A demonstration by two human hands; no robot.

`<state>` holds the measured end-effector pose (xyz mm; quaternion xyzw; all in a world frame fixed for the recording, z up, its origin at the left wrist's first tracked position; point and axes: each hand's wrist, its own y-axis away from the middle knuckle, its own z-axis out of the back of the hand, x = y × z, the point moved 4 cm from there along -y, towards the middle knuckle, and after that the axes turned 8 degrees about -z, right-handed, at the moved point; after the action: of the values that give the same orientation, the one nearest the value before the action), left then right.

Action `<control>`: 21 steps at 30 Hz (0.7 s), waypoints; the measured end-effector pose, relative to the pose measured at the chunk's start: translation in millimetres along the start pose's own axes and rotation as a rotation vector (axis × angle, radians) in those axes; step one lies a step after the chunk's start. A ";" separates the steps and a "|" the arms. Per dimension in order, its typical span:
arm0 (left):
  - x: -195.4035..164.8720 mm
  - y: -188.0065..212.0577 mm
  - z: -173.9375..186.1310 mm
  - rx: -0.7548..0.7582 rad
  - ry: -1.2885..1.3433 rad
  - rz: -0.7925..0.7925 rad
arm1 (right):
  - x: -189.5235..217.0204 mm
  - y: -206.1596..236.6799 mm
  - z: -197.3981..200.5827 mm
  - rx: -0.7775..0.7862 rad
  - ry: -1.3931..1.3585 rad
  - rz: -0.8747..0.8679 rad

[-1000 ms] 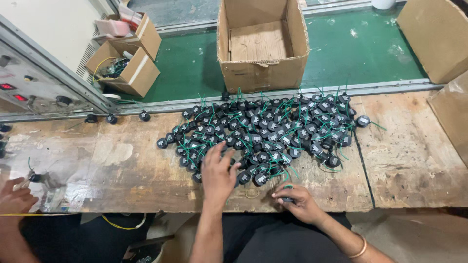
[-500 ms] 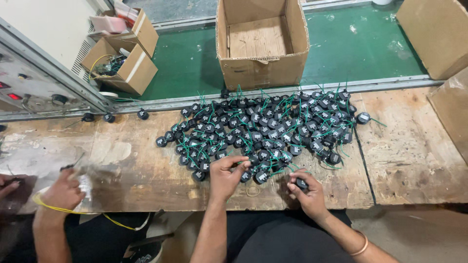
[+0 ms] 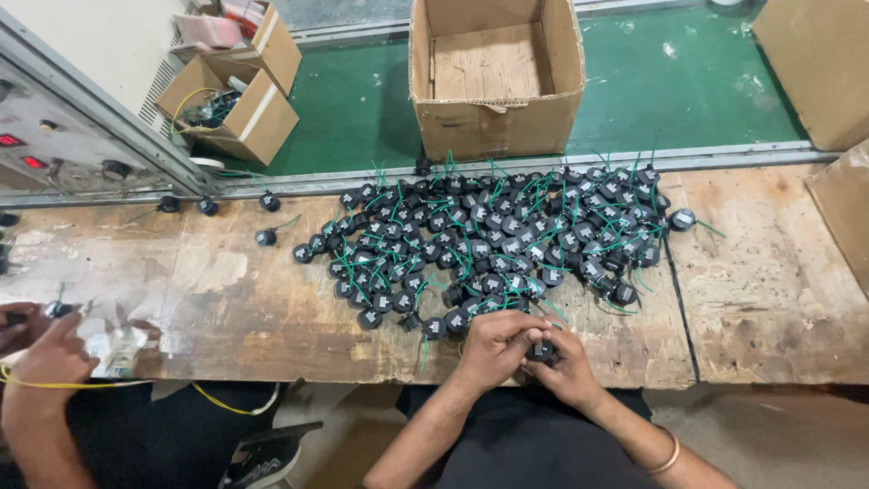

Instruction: The person sits at a factory workbench covered with black plug-shaped components with green wires. They pick up components one at a time, manipulate the wire and plug body with both hands, and place them back on the bench among the pile.

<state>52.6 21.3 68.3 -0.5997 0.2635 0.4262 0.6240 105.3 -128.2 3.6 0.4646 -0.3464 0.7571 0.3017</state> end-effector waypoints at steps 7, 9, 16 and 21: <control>-5.6 9.0 19.0 0.127 -0.095 -0.232 | 14.2 0.7 1.7 0.049 0.021 0.132; -2.3 11.5 17.6 0.136 -0.094 -0.197 | 15.8 0.4 -1.5 0.105 0.001 0.116; 7.6 10.1 18.2 -0.012 -0.055 0.097 | 2.9 5.4 -2.4 0.083 -0.032 0.073; -14.5 -14.6 72.3 -0.133 -0.574 -0.175 | -2.3 6.2 5.7 0.042 -0.207 0.028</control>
<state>44.6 89.7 98.5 -0.5145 -0.0045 0.5393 0.6667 104.1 -136.7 1.9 0.5416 -0.3662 0.7162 0.2442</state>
